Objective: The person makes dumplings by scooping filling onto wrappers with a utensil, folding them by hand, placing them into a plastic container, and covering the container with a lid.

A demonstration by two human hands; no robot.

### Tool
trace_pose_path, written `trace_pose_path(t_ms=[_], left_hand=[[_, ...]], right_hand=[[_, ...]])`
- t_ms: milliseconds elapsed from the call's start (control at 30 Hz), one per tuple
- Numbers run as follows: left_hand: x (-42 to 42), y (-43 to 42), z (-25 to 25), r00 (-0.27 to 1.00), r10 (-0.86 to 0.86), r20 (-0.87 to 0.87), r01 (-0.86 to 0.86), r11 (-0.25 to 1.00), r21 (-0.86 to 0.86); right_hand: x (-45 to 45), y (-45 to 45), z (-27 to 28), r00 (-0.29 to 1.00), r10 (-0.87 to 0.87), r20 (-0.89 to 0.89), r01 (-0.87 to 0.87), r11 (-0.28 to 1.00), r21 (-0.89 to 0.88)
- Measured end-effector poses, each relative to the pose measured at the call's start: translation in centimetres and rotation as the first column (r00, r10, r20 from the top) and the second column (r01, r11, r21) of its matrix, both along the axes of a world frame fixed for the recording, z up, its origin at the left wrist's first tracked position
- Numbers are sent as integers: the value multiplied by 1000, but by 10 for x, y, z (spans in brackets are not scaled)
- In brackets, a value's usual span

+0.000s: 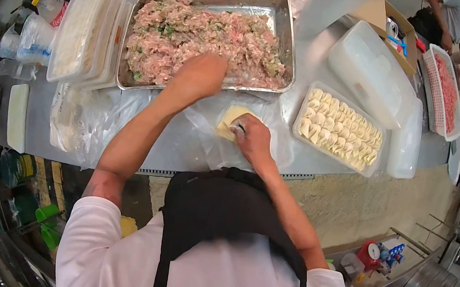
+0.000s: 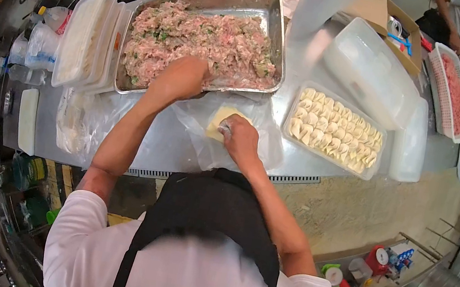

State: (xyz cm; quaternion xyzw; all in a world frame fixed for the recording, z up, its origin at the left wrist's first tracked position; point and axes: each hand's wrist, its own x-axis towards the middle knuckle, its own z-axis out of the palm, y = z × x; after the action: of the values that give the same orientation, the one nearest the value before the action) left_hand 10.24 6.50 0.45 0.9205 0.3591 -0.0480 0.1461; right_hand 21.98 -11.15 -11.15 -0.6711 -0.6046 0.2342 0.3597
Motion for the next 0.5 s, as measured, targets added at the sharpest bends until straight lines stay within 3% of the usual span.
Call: trace_pose_path(t_ms=[100, 133, 233, 300, 367, 400, 433, 467, 500], left_hand=[[9, 0, -11, 995, 103, 7, -104, 992, 72], [7, 0, -12, 994, 109, 10, -110, 991, 74], [0, 8, -8, 995, -22, -93, 18, 999, -43], [-5, 16, -4, 999, 25, 27, -24, 999, -41], [1, 25, -30, 999, 22, 48, -21, 1000, -7], [6, 24, -30, 998, 13, 67, -15, 999, 30], [6, 23, -29, 997, 22, 73, -25, 999, 33], [6, 21, -27, 999, -26, -22, 25, 999, -49], [6, 19, -19, 990, -87, -114, 72, 988, -135]], right_hand=[[6, -1, 3, 998, -20, -55, 17, 999, -46], [11, -2, 3, 986, -32, -164, 24, 998, -50], [35, -7, 10, 932, -87, -351, 49, 992, -116], [51, -19, 12, 893, -134, -429, 57, 980, -189], [66, -28, 11, 753, -309, -582, 117, 932, -343], [69, -30, 14, 758, -300, -578, 111, 934, -339], [70, -34, 17, 438, -303, -846, 111, 952, -284], [74, -37, 20, 43, -239, -970, 131, 964, -232], [85, -42, 15, 1, -170, -985, 42, 985, -170]])
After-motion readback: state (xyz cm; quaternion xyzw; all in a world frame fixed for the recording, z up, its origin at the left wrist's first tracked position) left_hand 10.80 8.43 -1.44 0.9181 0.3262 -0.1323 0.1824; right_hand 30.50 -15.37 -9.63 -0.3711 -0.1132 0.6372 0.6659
